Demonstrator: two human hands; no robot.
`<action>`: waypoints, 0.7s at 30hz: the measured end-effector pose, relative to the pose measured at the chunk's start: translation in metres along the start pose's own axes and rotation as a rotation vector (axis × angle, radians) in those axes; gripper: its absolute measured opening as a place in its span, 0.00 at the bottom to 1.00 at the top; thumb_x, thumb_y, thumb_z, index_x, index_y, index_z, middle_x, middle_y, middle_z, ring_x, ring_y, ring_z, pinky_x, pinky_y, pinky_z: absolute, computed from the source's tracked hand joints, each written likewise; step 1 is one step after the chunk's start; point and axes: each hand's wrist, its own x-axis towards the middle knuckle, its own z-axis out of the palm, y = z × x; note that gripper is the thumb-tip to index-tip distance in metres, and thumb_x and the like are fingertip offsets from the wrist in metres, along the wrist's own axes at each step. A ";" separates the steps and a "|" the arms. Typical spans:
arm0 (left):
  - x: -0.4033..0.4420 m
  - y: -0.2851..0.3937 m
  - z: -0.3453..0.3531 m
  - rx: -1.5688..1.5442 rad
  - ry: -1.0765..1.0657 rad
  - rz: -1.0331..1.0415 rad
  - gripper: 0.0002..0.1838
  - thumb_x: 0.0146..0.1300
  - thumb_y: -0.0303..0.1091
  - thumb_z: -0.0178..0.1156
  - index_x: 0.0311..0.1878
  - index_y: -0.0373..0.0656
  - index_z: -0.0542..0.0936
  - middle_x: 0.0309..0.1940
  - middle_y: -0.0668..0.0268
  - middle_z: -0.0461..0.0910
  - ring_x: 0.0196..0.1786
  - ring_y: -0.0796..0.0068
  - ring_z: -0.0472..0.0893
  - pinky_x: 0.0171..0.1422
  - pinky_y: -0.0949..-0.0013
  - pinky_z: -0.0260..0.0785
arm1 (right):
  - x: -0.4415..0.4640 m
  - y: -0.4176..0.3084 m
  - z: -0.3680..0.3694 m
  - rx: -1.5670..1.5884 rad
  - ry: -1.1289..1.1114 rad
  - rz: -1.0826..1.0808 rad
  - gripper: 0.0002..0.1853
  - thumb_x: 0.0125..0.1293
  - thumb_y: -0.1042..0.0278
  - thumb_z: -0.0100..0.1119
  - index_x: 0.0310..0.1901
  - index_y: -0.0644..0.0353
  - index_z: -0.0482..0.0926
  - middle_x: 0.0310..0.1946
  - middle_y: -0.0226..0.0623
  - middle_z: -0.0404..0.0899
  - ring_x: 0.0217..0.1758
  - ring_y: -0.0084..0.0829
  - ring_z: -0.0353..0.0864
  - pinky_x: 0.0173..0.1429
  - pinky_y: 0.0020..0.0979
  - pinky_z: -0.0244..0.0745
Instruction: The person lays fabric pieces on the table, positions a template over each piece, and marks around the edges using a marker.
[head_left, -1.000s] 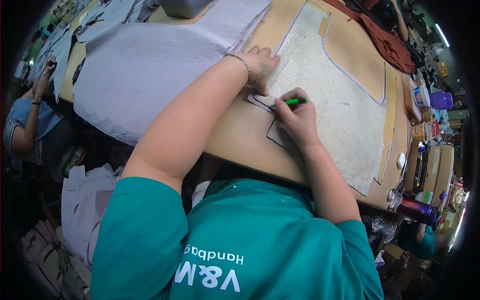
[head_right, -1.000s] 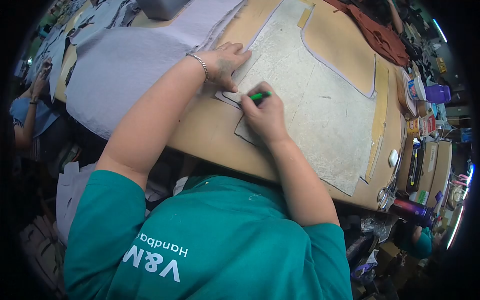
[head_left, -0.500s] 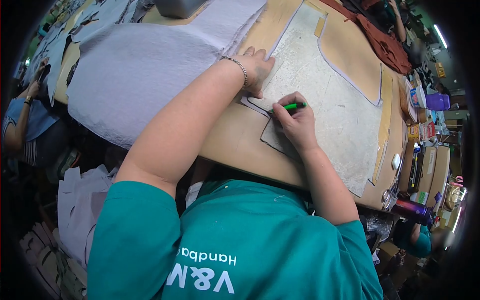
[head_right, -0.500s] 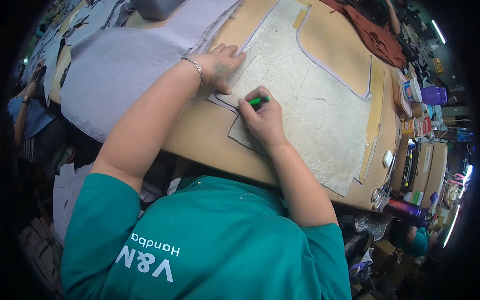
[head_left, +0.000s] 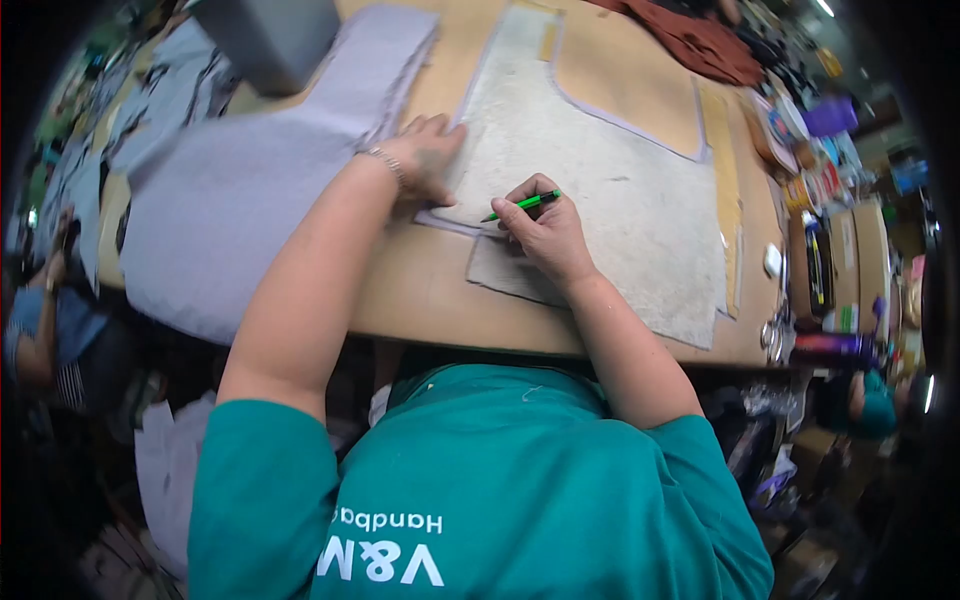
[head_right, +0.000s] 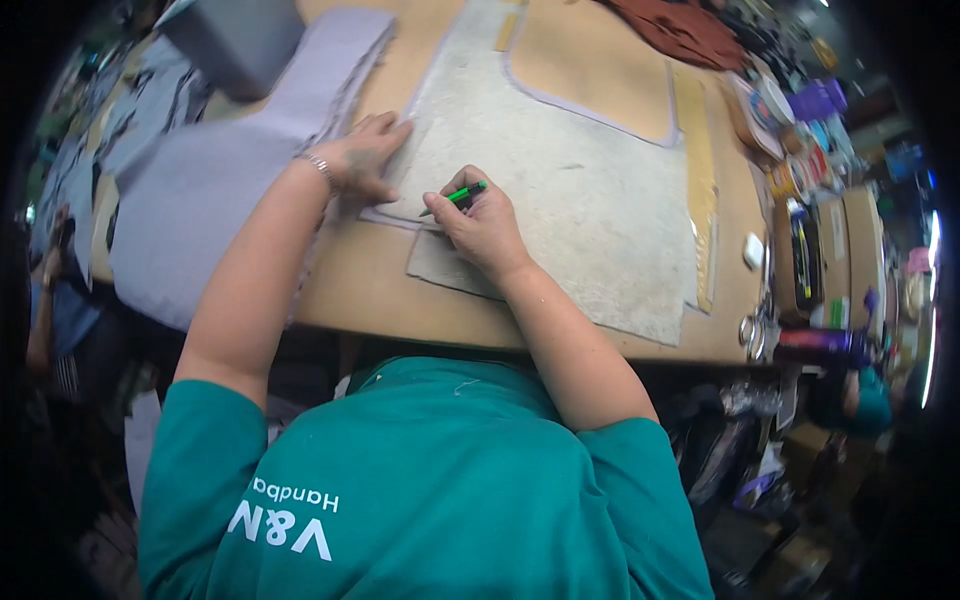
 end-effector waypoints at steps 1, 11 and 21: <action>0.003 0.000 0.000 0.015 -0.008 0.020 0.51 0.37 0.44 0.65 0.62 0.35 0.48 0.61 0.44 0.45 0.65 0.51 0.47 0.67 0.66 0.43 | -0.005 -0.004 -0.010 0.035 0.027 0.045 0.09 0.53 0.70 0.57 0.24 0.61 0.67 0.15 0.26 0.67 0.19 0.15 0.64 0.24 0.19 0.62; 0.006 0.109 0.006 -0.250 0.482 0.476 0.34 0.39 0.26 0.61 0.56 0.44 0.63 0.59 0.53 0.55 0.63 0.55 0.54 0.64 0.61 0.49 | -0.127 0.033 -0.247 0.033 0.849 -0.197 0.11 0.54 0.65 0.59 0.27 0.59 0.66 0.18 0.27 0.69 0.16 0.14 0.66 0.20 0.16 0.61; 0.049 0.308 0.057 -0.014 0.311 0.697 0.21 0.57 0.46 0.47 0.53 0.51 0.66 0.58 0.66 0.59 0.63 0.60 0.53 0.58 0.39 0.46 | -0.143 0.062 -0.260 -0.080 0.827 -0.259 0.08 0.54 0.69 0.58 0.25 0.58 0.68 0.16 0.22 0.64 0.19 0.12 0.61 0.23 0.17 0.59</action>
